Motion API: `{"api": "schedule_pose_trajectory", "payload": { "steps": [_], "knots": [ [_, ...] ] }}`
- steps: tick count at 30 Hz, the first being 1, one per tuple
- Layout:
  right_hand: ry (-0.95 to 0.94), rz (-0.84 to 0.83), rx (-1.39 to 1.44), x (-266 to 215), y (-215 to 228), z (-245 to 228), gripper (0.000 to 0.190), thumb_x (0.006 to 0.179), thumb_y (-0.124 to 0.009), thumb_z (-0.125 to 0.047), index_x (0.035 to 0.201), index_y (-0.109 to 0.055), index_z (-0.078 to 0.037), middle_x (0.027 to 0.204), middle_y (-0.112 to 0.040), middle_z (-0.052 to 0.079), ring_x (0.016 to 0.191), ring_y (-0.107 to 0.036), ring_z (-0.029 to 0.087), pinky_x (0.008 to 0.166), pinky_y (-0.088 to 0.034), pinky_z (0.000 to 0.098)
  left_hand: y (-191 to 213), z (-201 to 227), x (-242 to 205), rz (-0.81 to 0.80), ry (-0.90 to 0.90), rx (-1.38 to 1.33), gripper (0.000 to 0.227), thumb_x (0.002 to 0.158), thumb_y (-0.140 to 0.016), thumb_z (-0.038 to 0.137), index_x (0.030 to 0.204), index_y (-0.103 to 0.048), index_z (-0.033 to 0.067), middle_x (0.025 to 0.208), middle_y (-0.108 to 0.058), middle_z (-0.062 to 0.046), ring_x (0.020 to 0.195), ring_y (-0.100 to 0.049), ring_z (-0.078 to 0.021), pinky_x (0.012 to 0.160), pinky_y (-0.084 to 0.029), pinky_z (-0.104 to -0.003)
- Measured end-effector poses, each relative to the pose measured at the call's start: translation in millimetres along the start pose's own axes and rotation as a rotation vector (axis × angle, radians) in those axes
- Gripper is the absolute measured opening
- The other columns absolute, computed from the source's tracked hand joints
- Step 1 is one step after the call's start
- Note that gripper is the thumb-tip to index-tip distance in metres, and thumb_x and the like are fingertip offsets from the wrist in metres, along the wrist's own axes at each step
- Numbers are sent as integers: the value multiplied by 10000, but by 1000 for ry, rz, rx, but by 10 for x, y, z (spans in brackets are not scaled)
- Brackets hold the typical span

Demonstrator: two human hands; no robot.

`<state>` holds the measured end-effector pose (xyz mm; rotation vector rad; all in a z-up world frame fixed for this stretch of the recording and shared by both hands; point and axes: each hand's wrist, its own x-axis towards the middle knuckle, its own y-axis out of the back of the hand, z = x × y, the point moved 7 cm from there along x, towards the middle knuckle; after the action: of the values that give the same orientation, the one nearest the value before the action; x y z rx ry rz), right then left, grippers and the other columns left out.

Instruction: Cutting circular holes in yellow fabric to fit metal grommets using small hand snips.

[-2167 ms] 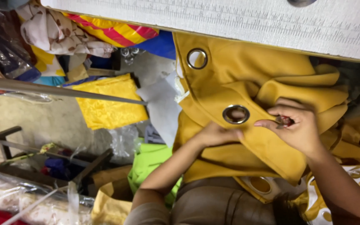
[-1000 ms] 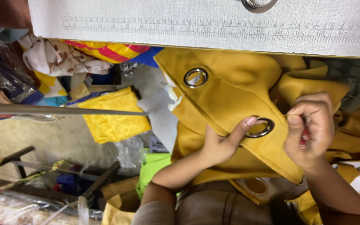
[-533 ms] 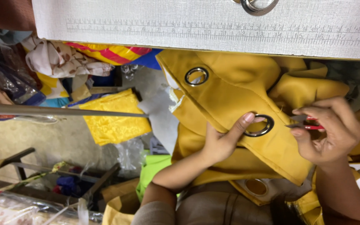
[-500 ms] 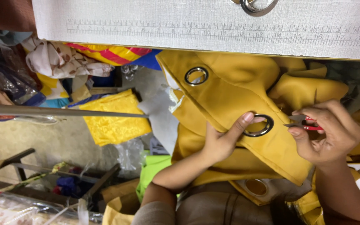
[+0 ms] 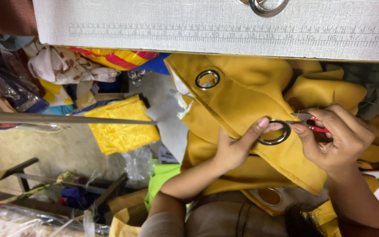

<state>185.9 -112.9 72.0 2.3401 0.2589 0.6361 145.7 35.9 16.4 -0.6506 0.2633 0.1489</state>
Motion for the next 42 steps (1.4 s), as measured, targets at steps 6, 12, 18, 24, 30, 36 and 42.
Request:
{"api": "schedule_pose_trajectory", "payload": {
  "steps": [6, 12, 18, 24, 30, 36, 42],
  "knots": [
    [-37, -6, -75, -13, 9, 0, 333, 936, -657, -212, 861, -691, 110, 732, -592, 161, 587, -494, 263, 594, -372, 339, 8, -18, -1, 10, 16, -12, 160, 974, -544, 76, 1015, -558, -78, 955, -643, -142, 926, -673, -304, 886, -588, -349],
    [67, 44, -155, -34, 27, -40, 300, 958, -681, -184, 815, -693, 79, 728, -606, 158, 601, -518, 295, 606, -390, 370, -3, -10, -1, -3, 10, 24, 160, 979, -539, 88, 1010, -564, -66, 956, -653, -148, 928, -676, -286, 896, -583, -338],
    [-27, 50, -28, -65, -15, 33, 298, 938, -678, -143, 805, -668, 124, 694, -580, 179, 526, -442, 235, 545, -332, 332, -13, 80, 20, -38, -29, -7, 158, 977, -542, 75, 1014, -544, -79, 962, -627, -123, 946, -668, -314, 904, -593, -372],
    [-201, 67, 261, 2, 16, 144, 455, 897, -543, -265, 940, -628, 180, 821, -613, 244, 648, -532, 240, 597, -383, 312, 22, 107, 33, -22, -35, 16, 134, 973, -551, 87, 952, -559, -45, 908, -631, -90, 925, -677, -308, 862, -599, -341],
    [-170, -307, 360, 169, -247, -14, 197, 660, -801, -105, 749, -659, 0, 701, -609, 61, 540, -522, 101, 504, -407, 228, 398, -151, 108, 160, 59, -245, 307, 880, -633, 23, 1126, -504, -108, 986, -630, -209, 780, -669, -386, 740, -600, -450],
    [-113, -155, 527, 571, -607, -276, 216, 760, -762, -90, 686, -575, -11, 572, -475, 109, 438, -425, 242, 453, -374, 328, 799, -569, -65, 411, 32, -587, 581, 919, -496, 531, 1227, -575, 44, 1036, -666, -196, 991, -650, -316, 871, -529, -460],
    [-63, -104, 532, 851, -1016, -384, 226, 811, -760, -114, 711, -582, -16, 584, -453, 93, 461, -431, 231, 463, -361, 315, 681, -681, -330, 468, 59, -319, 379, 887, -603, 115, 1261, -554, 87, 1137, -657, -108, 1048, -621, -240, 939, -487, -408]
  ]
}}
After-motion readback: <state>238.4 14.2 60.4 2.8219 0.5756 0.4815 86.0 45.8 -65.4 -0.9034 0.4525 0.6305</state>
